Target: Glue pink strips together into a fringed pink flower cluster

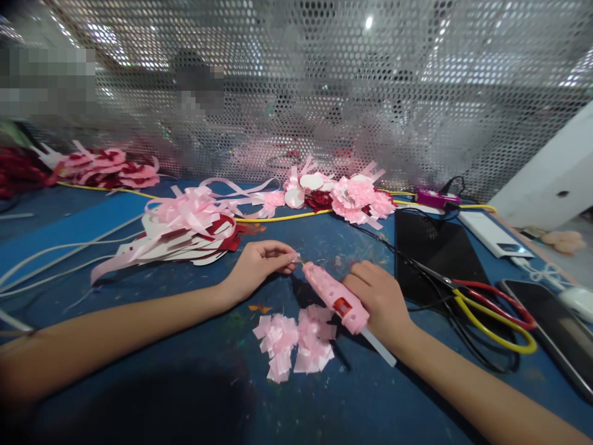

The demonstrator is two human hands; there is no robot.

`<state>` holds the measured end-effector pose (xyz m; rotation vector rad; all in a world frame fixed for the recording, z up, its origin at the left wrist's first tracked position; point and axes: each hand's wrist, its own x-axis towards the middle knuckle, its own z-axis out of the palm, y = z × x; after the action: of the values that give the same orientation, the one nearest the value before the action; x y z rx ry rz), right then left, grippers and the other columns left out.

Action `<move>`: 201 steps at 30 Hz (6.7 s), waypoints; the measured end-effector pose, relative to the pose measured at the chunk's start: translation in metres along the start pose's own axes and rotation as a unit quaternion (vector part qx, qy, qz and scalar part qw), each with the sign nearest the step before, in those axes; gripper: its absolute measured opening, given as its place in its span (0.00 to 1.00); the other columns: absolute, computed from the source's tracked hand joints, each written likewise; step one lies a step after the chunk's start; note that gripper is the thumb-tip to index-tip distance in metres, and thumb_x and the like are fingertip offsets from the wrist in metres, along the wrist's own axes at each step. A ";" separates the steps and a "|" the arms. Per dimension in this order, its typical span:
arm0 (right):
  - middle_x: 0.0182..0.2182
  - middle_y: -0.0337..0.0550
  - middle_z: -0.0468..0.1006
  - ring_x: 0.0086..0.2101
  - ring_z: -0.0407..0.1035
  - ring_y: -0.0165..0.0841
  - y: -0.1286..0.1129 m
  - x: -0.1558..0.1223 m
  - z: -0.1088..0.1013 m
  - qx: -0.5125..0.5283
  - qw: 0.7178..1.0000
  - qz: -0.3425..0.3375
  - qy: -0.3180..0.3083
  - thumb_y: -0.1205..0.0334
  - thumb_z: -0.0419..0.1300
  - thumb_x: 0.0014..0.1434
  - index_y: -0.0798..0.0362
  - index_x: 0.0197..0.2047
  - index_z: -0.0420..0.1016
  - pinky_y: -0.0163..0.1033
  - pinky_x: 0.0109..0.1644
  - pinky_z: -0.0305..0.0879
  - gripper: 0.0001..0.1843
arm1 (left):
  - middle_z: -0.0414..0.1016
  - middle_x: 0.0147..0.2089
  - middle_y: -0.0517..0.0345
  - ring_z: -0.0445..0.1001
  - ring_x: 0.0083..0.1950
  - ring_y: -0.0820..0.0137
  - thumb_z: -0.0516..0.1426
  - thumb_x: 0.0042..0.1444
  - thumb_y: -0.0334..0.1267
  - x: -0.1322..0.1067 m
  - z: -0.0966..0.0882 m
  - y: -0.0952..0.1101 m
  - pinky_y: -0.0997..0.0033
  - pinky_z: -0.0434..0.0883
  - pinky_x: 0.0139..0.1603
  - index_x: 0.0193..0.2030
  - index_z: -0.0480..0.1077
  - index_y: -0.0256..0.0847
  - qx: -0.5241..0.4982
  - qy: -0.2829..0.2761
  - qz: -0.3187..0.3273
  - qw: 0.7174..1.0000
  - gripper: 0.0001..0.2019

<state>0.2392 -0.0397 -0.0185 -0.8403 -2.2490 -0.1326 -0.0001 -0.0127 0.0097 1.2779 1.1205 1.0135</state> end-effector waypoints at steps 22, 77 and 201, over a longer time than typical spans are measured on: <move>0.20 0.38 0.57 0.24 0.52 0.30 -0.002 0.001 0.002 -0.044 0.999 -0.022 0.001 0.62 0.46 0.62 0.52 0.23 0.61 0.36 0.27 0.46 0.16 | 0.77 0.25 0.57 0.76 0.27 0.74 0.62 0.48 0.36 -0.001 0.000 0.000 0.77 0.74 0.31 0.32 0.73 0.34 0.020 -0.028 0.015 0.999 0.07; 0.34 0.48 0.77 0.36 0.72 0.33 -0.039 0.003 -0.006 0.181 0.982 -0.041 0.037 0.77 0.58 0.55 0.58 0.40 0.74 0.39 0.38 0.72 0.10 | 0.76 0.22 0.60 0.73 0.21 0.78 0.64 0.46 0.33 -0.031 0.024 0.009 0.82 0.71 0.25 0.28 0.73 0.33 -0.080 -0.180 -0.142 0.970 0.05; 0.26 0.35 0.69 0.29 0.64 0.28 -0.049 0.005 -0.006 0.207 0.972 0.110 0.001 0.70 0.61 0.54 0.52 0.31 0.62 0.36 0.32 0.61 0.09 | 0.77 0.32 0.58 0.77 0.33 0.77 0.61 0.52 0.31 -0.037 0.020 0.001 0.84 0.71 0.37 0.34 0.70 0.36 0.172 -0.205 0.231 0.935 0.04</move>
<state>0.2107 -0.0770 -0.0032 -0.8453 -2.0579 0.4240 0.0124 -0.0530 0.0120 1.9973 0.6998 0.8394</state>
